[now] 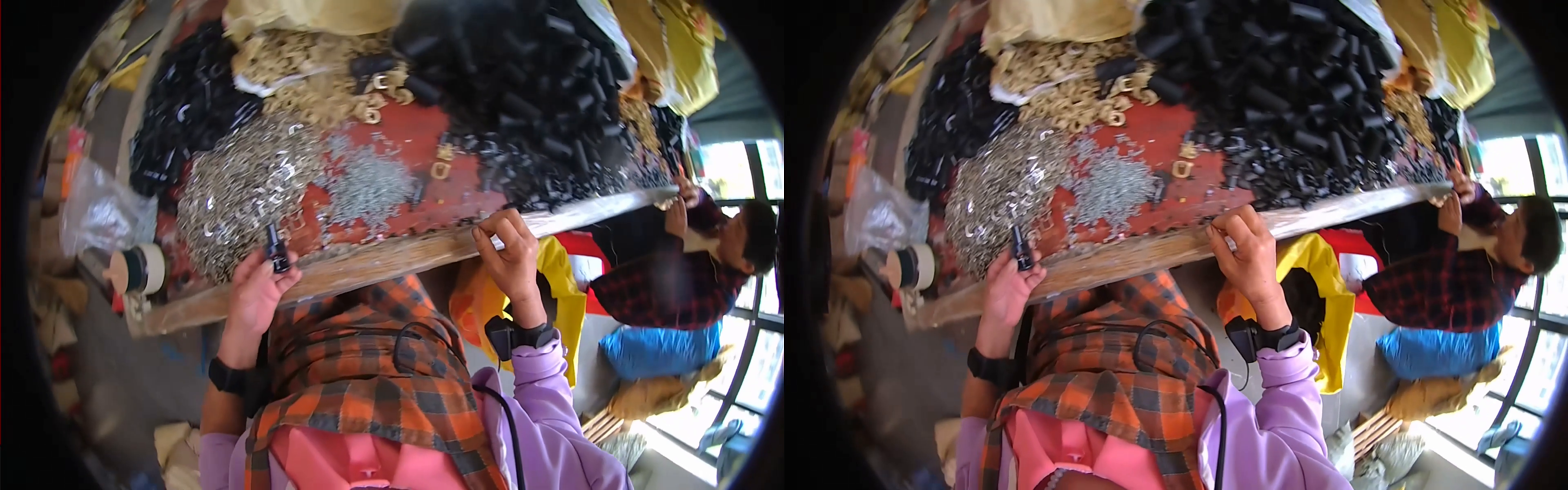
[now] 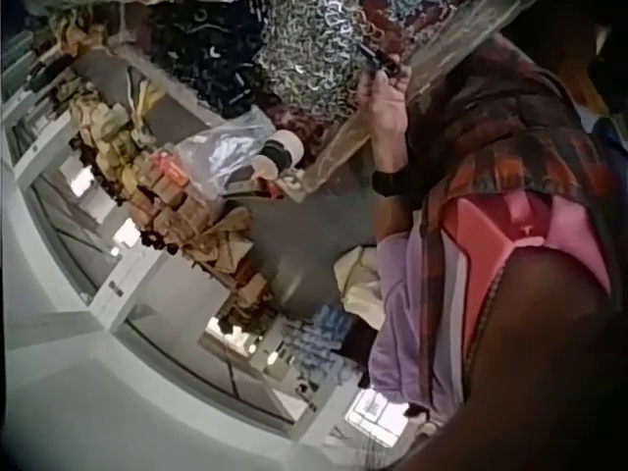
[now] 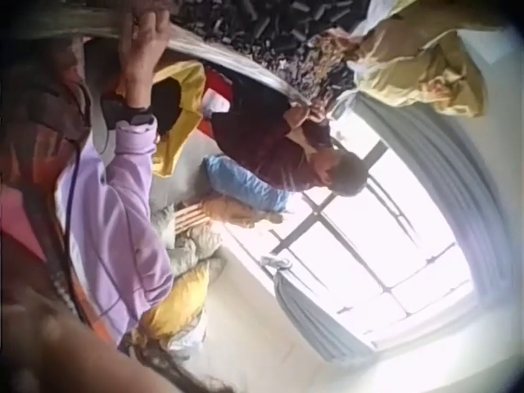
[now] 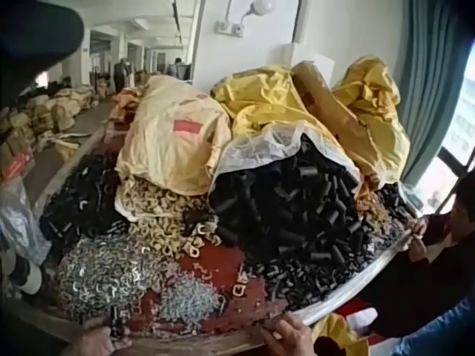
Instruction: The person assembles components by hand, picking up a black plastic housing and inserting a metal clip and a small spring into it. They then press a black cap onto the housing and place the completed assembly onto the work table before reaching for more parts.
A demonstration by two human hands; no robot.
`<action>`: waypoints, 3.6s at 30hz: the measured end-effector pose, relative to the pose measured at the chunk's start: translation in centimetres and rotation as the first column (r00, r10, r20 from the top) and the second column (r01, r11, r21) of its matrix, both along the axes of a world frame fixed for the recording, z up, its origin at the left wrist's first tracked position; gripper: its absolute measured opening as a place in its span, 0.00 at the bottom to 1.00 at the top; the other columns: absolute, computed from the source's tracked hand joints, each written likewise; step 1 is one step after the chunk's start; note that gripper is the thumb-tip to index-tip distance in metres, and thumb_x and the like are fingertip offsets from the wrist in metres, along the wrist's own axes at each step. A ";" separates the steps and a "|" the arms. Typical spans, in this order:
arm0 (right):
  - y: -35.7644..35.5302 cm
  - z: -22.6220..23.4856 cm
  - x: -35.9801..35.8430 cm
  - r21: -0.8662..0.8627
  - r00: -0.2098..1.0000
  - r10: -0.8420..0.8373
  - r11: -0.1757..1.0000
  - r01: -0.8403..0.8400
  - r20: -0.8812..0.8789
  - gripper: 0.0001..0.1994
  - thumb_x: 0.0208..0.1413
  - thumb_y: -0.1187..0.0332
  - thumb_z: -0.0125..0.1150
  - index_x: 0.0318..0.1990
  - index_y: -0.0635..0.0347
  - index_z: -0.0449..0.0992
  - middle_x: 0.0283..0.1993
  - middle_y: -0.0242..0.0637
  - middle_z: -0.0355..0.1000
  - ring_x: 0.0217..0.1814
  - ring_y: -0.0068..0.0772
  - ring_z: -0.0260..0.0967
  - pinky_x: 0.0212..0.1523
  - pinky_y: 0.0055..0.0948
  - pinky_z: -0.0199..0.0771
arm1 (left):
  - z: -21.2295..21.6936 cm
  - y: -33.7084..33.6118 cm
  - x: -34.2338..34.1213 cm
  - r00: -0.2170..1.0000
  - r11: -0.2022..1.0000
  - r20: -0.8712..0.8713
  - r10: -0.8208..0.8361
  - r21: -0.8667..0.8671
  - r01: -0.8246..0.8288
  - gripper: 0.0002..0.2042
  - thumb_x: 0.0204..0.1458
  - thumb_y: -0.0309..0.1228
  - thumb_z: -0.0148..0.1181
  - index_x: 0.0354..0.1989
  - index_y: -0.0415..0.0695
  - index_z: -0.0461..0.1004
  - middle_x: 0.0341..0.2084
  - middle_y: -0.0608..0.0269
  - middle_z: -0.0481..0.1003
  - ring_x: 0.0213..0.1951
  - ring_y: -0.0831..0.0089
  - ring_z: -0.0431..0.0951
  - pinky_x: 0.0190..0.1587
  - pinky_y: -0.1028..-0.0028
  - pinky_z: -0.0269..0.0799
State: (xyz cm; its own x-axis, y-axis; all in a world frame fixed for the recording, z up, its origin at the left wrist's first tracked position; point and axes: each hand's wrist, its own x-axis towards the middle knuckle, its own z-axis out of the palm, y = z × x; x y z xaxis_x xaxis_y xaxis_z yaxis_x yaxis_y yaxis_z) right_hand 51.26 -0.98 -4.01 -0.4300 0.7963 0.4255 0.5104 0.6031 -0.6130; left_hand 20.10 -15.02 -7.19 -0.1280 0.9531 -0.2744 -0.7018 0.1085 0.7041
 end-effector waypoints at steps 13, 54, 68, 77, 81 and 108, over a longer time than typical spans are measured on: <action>5.7 0.3 -9.4 -0.097 0.943 0.270 0.962 -0.256 0.195 0.04 0.40 0.75 0.55 0.26 0.65 0.69 0.23 0.40 0.65 0.25 0.35 0.64 0.25 0.25 0.62 | -0.3 -0.5 -1.1 0.995 0.999 0.091 -0.039 0.004 0.039 0.13 0.47 0.26 0.48 0.42 0.37 0.64 0.35 0.51 0.69 0.36 0.67 0.72 0.41 0.69 0.68; -2.1 3.4 -15.3 -0.478 0.652 0.732 0.507 -0.717 -0.201 0.06 0.46 0.71 0.54 0.27 0.65 0.67 0.22 0.32 0.61 0.22 0.22 0.57 0.23 0.21 0.58 | 1.3 -1.0 1.1 0.947 0.965 0.189 -0.259 -0.003 0.264 0.14 0.46 0.29 0.53 0.41 0.37 0.66 0.33 0.60 0.71 0.34 0.71 0.72 0.40 0.72 0.68; 1.8 -0.1 -5.2 -0.101 0.953 -0.016 0.994 0.049 0.304 0.09 0.41 0.70 0.57 0.31 0.62 0.70 0.26 0.39 0.66 0.25 0.32 0.65 0.26 0.25 0.64 | 0.7 0.2 0.0 0.980 0.980 0.110 -0.168 -0.090 0.178 0.11 0.47 0.29 0.49 0.37 0.36 0.66 0.30 0.55 0.71 0.28 0.72 0.73 0.36 0.74 0.71; 5.5 -4.2 -1.1 0.087 0.811 -0.337 0.937 0.339 0.479 0.07 0.42 0.68 0.54 0.29 0.59 0.69 0.25 0.42 0.65 0.26 0.44 0.64 0.28 0.34 0.64 | 0.5 1.4 0.9 0.986 0.981 0.141 -0.089 -0.160 0.111 0.11 0.47 0.30 0.50 0.37 0.36 0.66 0.29 0.54 0.71 0.28 0.73 0.73 0.36 0.73 0.71; 5.2 -4.2 -1.6 0.080 0.874 -0.278 0.960 0.268 0.398 0.07 0.42 0.69 0.54 0.29 0.60 0.68 0.27 0.43 0.64 0.27 0.43 0.64 0.29 0.33 0.64 | 0.5 1.1 1.0 0.989 0.983 0.126 -0.083 -0.154 0.102 0.12 0.47 0.30 0.50 0.37 0.36 0.66 0.30 0.54 0.71 0.28 0.73 0.73 0.37 0.73 0.71; 4.4 -4.2 -0.5 -0.068 0.915 -0.258 0.954 0.292 0.309 0.08 0.40 0.69 0.53 0.29 0.59 0.64 0.28 0.44 0.62 0.33 0.48 0.62 0.31 0.37 0.62 | -0.4 0.6 0.9 0.992 0.993 0.084 -0.098 -0.058 0.103 0.17 0.48 0.31 0.48 0.44 0.35 0.60 0.32 0.56 0.67 0.31 0.72 0.69 0.38 0.70 0.68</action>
State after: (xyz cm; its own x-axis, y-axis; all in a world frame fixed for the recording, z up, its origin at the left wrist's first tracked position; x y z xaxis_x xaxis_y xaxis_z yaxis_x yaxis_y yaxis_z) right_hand 50.71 3.42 -8.18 -0.2789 0.9357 0.2161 0.8133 0.3498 -0.4649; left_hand 21.01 -14.41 -7.60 -0.0071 0.9408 -0.3389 -0.7391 0.2233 0.6355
